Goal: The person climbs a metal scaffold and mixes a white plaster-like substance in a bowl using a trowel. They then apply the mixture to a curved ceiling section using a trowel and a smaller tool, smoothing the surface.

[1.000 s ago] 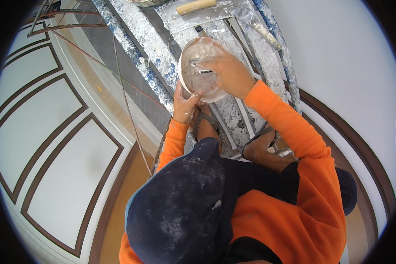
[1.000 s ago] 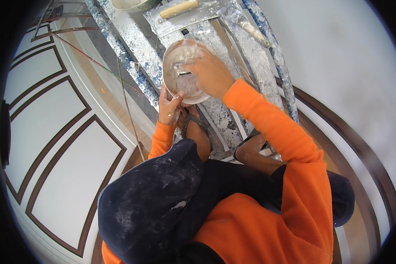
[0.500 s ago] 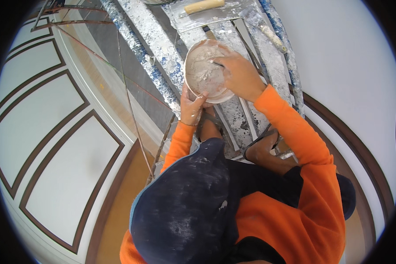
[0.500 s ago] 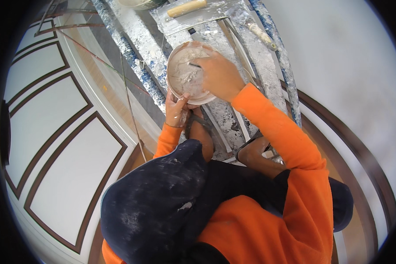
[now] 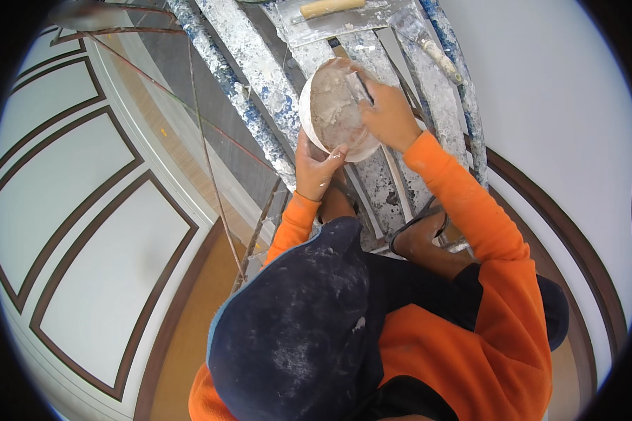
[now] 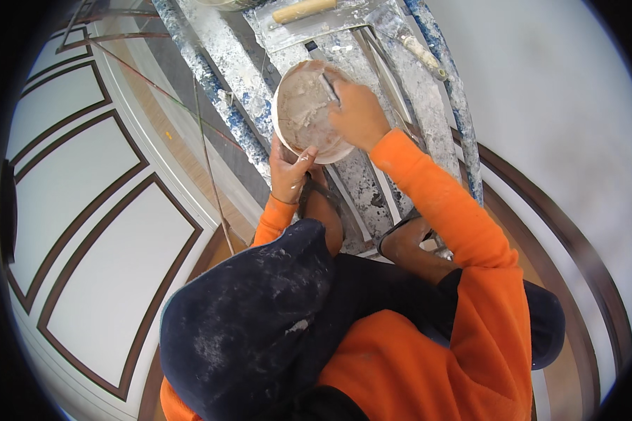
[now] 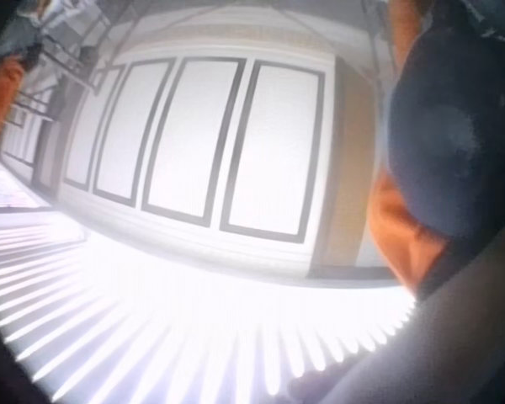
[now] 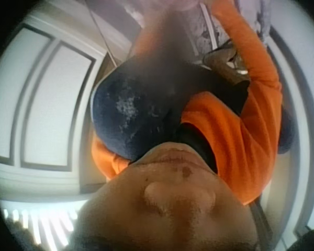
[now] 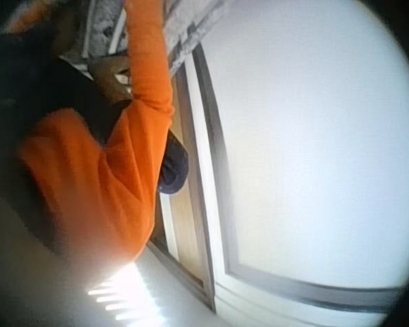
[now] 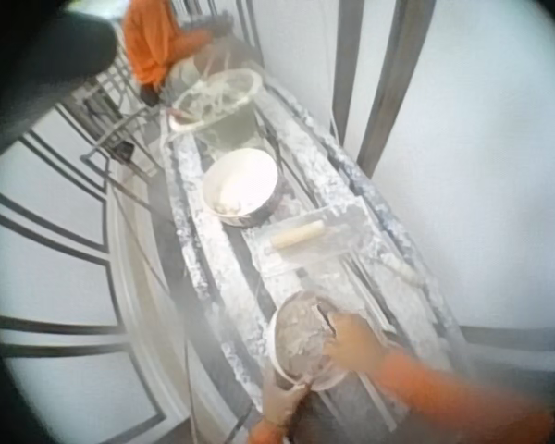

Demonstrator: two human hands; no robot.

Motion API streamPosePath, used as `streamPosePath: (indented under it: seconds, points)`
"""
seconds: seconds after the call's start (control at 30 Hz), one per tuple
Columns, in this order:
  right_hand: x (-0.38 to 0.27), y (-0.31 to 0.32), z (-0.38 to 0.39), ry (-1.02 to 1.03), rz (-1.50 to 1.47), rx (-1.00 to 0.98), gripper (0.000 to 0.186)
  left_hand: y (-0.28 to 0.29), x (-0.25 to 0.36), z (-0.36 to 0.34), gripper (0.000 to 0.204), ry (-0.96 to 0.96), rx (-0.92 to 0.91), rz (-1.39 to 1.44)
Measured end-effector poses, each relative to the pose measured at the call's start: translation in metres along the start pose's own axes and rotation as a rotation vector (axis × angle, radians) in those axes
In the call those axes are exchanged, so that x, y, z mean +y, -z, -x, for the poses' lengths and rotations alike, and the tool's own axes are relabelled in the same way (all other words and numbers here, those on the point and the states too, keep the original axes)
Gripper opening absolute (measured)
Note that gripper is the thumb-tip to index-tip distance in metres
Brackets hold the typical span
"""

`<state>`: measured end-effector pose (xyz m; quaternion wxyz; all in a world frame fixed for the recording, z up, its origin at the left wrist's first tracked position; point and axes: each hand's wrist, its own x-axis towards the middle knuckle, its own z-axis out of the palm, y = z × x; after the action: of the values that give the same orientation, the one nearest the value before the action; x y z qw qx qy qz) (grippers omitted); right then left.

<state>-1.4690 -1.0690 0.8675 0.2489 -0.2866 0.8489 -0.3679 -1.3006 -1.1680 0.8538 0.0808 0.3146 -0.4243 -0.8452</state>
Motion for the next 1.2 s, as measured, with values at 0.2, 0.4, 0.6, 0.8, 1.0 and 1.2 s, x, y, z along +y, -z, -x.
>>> streamPosePath:
  seconds: [0.2,0.4,0.6,0.8,1.0,1.2]
  points:
    - [-0.028,-0.001,0.013,0.017,-0.075,-0.091,0.022,0.007,0.002,-0.005,0.076,0.009,-0.037,0.002]
    - [-0.029,0.013,0.011,-0.050,0.028,-0.186,0.027,0.013,-0.001,-0.003,0.072,0.048,0.010,0.031]
    - [-0.044,0.001,0.017,0.122,0.187,-0.196,0.043,0.014,-0.006,-0.007,0.070,0.041,0.002,0.056]
    - [-0.031,0.021,0.009,0.214,0.140,-0.097,0.043,0.017,0.007,-0.007,0.068,0.145,0.028,0.080]
    - [-0.038,0.041,0.004,0.274,0.214,-0.366,0.042,0.030,0.018,-0.017,0.065,0.169,0.001,0.121]
    - [-0.033,0.023,0.003,0.393,0.312,-0.335,0.044,0.029,0.023,-0.020,0.067,0.169,-0.031,0.074]
